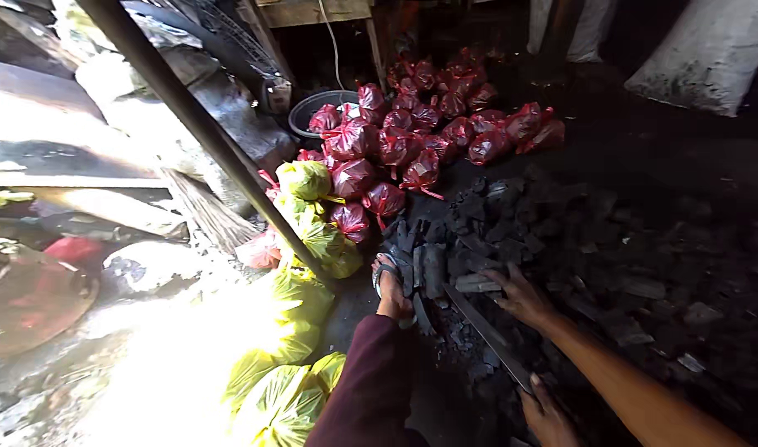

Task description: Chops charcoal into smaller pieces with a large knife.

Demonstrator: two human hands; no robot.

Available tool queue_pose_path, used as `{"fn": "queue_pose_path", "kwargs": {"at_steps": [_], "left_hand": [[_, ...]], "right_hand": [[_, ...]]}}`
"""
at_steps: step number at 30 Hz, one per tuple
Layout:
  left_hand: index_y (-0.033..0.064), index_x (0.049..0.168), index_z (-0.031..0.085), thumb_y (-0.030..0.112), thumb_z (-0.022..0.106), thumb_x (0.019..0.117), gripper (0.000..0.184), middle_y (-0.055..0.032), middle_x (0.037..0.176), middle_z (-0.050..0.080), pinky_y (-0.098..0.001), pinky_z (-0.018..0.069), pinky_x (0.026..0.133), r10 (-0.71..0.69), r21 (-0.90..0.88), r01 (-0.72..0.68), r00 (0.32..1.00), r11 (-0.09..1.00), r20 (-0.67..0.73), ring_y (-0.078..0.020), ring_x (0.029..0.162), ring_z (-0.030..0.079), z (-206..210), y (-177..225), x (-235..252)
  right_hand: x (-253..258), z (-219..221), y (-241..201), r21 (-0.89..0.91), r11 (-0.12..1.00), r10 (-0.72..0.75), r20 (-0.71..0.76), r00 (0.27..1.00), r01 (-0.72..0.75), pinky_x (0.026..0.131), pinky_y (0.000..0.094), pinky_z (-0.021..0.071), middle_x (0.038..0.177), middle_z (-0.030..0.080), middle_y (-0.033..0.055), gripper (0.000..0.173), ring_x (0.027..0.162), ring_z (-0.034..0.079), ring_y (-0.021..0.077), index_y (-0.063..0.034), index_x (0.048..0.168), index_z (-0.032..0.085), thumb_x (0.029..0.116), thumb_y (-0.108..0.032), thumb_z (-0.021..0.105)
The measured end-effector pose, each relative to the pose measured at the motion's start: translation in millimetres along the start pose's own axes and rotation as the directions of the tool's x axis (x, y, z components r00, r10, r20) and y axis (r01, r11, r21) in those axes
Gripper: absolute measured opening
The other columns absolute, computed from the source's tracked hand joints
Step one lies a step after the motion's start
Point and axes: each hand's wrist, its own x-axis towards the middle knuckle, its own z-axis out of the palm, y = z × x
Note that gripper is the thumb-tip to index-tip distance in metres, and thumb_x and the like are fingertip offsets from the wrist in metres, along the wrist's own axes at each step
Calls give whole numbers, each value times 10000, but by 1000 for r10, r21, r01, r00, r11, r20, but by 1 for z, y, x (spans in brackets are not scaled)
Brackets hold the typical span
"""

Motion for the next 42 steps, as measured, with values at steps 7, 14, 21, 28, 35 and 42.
{"fn": "queue_pose_path", "kwargs": {"at_steps": [7,14,21,28,35,42], "left_hand": [[-106,1140,579,175,415,1109,328,-86,730,537,-296,493,584,179,156,-194,978,969,102,-123,582,517,4,-6,-9],[-141,1313,556,171,452,1104,390,-308,1154,647,-476,478,974,117,480,-259,945,838,306,-351,1047,630,-1,-6,-37],[-130,1210,606,191,472,1099,365,-250,949,658,-469,520,838,203,544,-413,892,730,404,-305,845,635,-10,-6,-42],[-112,1177,622,183,482,1094,337,-184,823,629,-422,521,730,239,571,-494,853,656,463,-243,706,597,-13,-5,-45],[-111,1148,657,215,491,1090,370,-223,864,674,-477,528,811,125,578,-671,696,464,707,-306,796,658,-3,-9,-58],[-38,1311,620,334,396,1117,475,-269,1141,690,-558,489,1002,-335,629,-768,566,116,753,-404,1096,671,-6,-30,-54]], "right_hand": [[-140,-39,67,404,913,198,-556,807,54,973,519,538,1411,566,240,677,1223,603,366,4,1399,560,784,18,841],[-178,-39,105,651,741,525,-409,746,-164,1001,463,504,1265,651,229,240,1147,631,307,68,1237,646,1024,-27,591],[-180,-49,103,839,533,637,-310,706,-112,935,487,511,1266,633,225,286,1097,620,301,47,1265,625,1049,-138,591],[-198,-63,101,947,304,764,-309,567,105,834,310,569,1112,680,167,328,915,678,153,97,1256,587,1084,-174,516],[-291,-40,143,980,196,949,-178,261,-45,703,310,524,913,610,96,358,740,578,125,45,1223,597,1085,-278,528],[-316,1,161,980,-7,981,46,189,-199,712,332,512,930,606,147,318,756,573,180,70,1238,590,1088,-203,524]]}}
